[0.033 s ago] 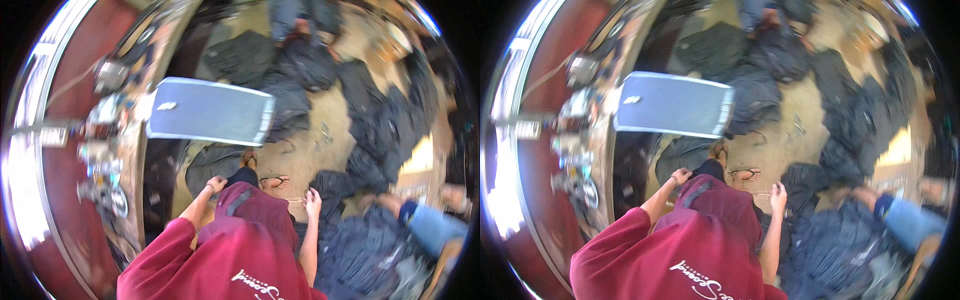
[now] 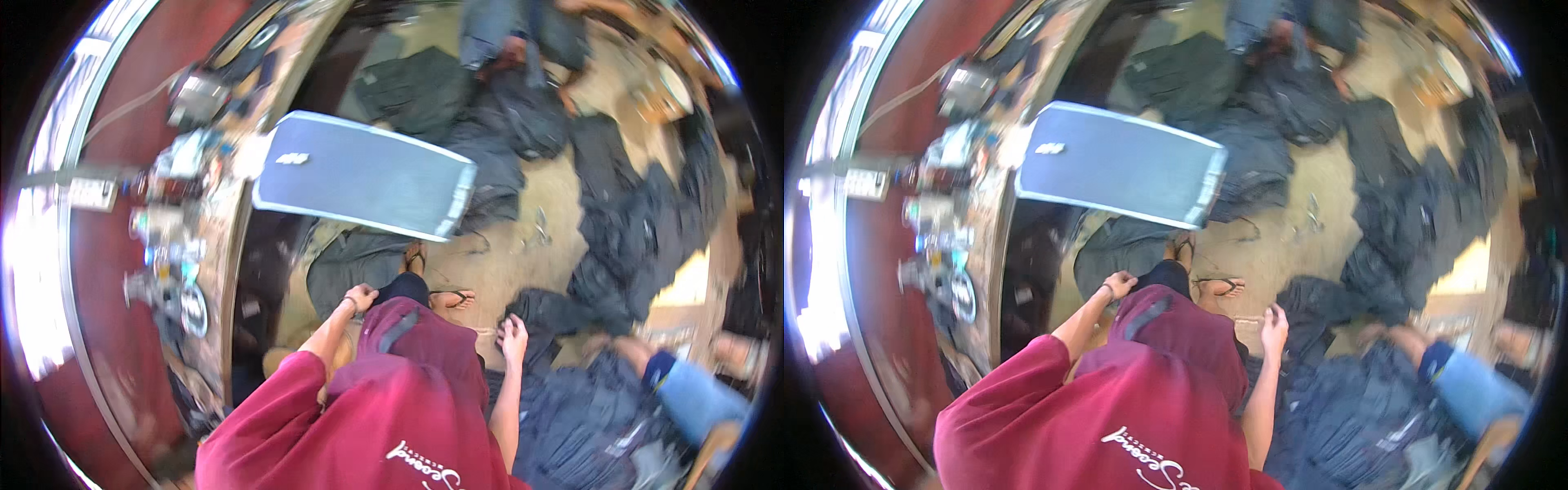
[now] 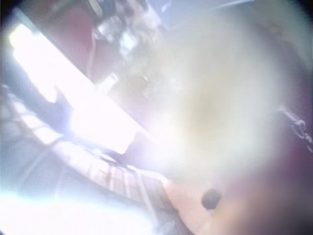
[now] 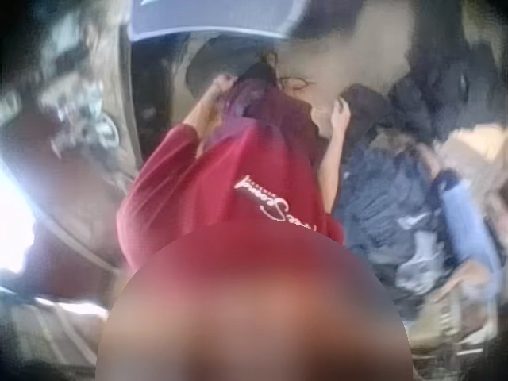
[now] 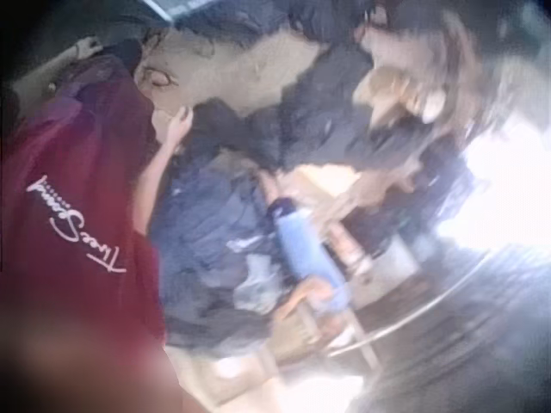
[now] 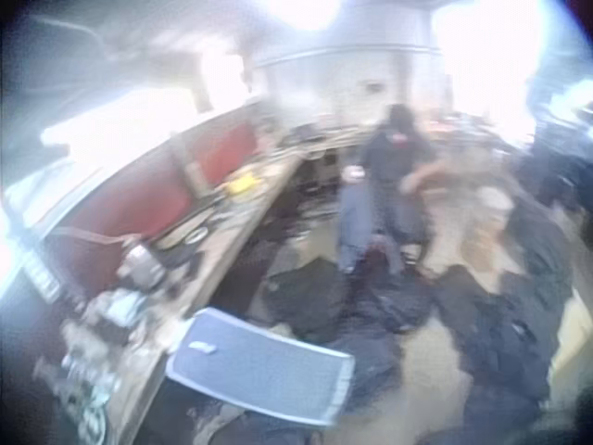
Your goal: The person repeatedly picks up dark garments from a pile on the floor, turns them inside out, and places them on a nearby table. Other workers are also handling similar garments in the same room.
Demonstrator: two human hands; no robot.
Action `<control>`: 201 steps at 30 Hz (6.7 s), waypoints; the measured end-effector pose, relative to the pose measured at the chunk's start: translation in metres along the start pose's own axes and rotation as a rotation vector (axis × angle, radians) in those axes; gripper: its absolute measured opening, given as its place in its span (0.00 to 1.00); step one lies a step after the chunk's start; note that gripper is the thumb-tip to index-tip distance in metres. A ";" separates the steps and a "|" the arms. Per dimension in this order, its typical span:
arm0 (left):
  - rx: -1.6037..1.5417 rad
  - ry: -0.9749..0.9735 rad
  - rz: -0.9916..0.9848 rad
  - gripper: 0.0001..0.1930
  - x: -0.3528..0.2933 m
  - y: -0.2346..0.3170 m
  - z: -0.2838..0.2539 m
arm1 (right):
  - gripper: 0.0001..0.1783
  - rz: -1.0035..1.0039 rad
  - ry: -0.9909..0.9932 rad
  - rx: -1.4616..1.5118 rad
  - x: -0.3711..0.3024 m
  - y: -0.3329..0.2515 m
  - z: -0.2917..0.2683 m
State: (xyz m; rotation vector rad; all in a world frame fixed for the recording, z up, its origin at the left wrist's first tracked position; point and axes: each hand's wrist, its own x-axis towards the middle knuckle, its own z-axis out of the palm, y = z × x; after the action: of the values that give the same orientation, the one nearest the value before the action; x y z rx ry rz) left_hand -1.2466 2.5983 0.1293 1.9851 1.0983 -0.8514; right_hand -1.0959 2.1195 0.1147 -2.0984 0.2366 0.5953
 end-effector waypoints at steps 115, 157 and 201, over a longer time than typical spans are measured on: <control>0.141 -0.626 1.594 0.31 -0.195 0.505 -0.073 | 0.26 -0.108 0.794 1.167 -0.061 -0.257 -0.127; -0.537 -0.513 0.856 0.20 -0.033 0.443 0.002 | 0.17 0.348 1.072 -0.094 -0.181 -0.117 -0.199; 0.163 -0.398 1.629 0.28 -0.216 0.514 0.032 | 0.29 -0.001 0.645 0.646 -0.061 -0.150 -0.147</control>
State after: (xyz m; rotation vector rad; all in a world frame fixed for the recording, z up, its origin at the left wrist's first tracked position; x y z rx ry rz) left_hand -0.8916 2.2794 0.4191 1.9044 -0.8659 -0.3186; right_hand -1.0440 2.0799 0.3233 -1.5859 0.6903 -0.1782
